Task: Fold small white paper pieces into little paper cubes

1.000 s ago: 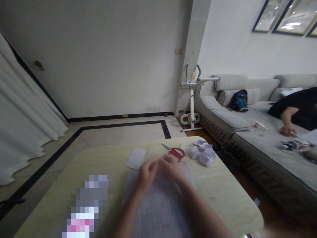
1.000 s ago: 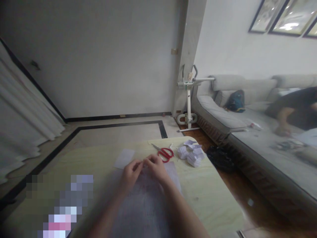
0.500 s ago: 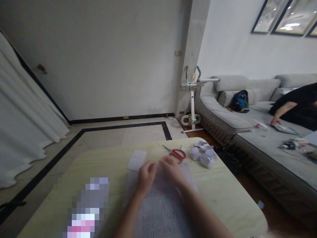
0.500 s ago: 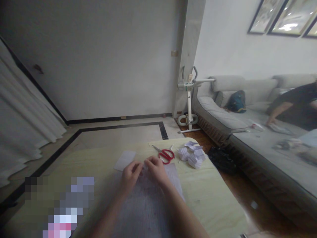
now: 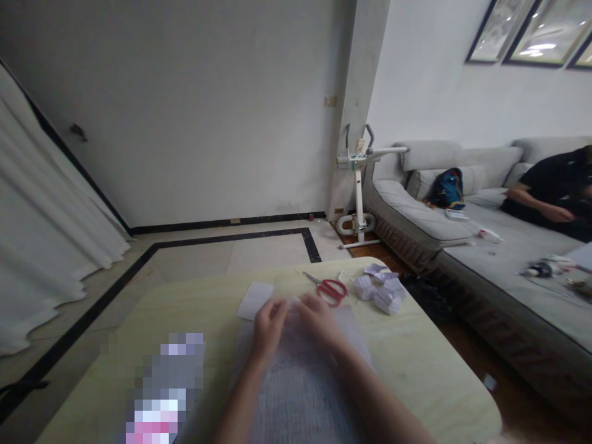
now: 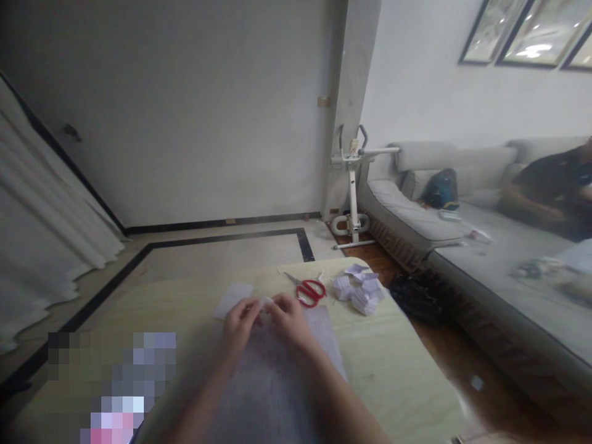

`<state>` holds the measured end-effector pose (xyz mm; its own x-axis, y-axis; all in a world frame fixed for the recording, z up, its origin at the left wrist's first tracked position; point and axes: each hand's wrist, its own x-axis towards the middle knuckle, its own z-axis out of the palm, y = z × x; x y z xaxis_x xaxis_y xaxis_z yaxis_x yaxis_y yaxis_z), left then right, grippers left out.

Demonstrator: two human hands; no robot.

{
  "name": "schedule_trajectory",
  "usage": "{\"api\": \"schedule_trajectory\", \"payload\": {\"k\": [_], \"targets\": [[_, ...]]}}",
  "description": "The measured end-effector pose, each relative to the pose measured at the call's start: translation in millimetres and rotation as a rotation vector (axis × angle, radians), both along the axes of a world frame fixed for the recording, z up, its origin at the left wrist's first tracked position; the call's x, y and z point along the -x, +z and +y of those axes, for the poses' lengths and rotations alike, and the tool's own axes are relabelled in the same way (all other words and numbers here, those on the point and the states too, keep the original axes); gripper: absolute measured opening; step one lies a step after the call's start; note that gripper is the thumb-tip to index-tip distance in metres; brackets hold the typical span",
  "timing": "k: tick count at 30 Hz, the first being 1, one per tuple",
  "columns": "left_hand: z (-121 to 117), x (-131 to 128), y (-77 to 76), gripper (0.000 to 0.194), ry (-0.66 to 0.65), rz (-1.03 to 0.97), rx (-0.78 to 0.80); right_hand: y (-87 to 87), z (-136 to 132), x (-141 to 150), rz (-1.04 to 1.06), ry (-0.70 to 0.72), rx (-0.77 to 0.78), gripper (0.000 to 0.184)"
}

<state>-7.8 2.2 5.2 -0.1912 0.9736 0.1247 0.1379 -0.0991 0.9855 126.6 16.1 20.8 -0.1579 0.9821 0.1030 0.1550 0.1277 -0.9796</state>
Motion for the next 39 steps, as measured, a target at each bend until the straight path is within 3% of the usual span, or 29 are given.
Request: {"api": "schedule_trajectory", "payload": {"k": [6, 10, 15, 21, 26, 39], "targets": [[0, -1, 0.5, 0.029, 0.009, 0.016, -0.026, -10.1, 0, 0, -0.092, 0.018, -0.116, 0.023], [2, 2, 2.4, 0.027, 0.042, 0.056, -0.015, -11.7, 1, 3, -0.090, -0.042, -0.112, 0.016], [2, 0, -0.3, 0.031, -0.022, 0.011, 0.023, -9.5, 4, 1, -0.021, -0.105, -0.094, 0.014], [2, 2, -2.6, 0.028, 0.029, 0.038, -0.016, -9.4, 4, -2, -0.038, -0.026, -0.059, 0.016], [0, -2, -0.9, 0.030, -0.013, 0.036, -0.031, -10.7, 3, -3, -0.103, 0.006, -0.150, 0.016], [2, 3, 8.1, 0.023, 0.039, 0.063, -0.018, -12.9, -1, 4, -0.202, 0.025, -0.157, 0.027]]}}
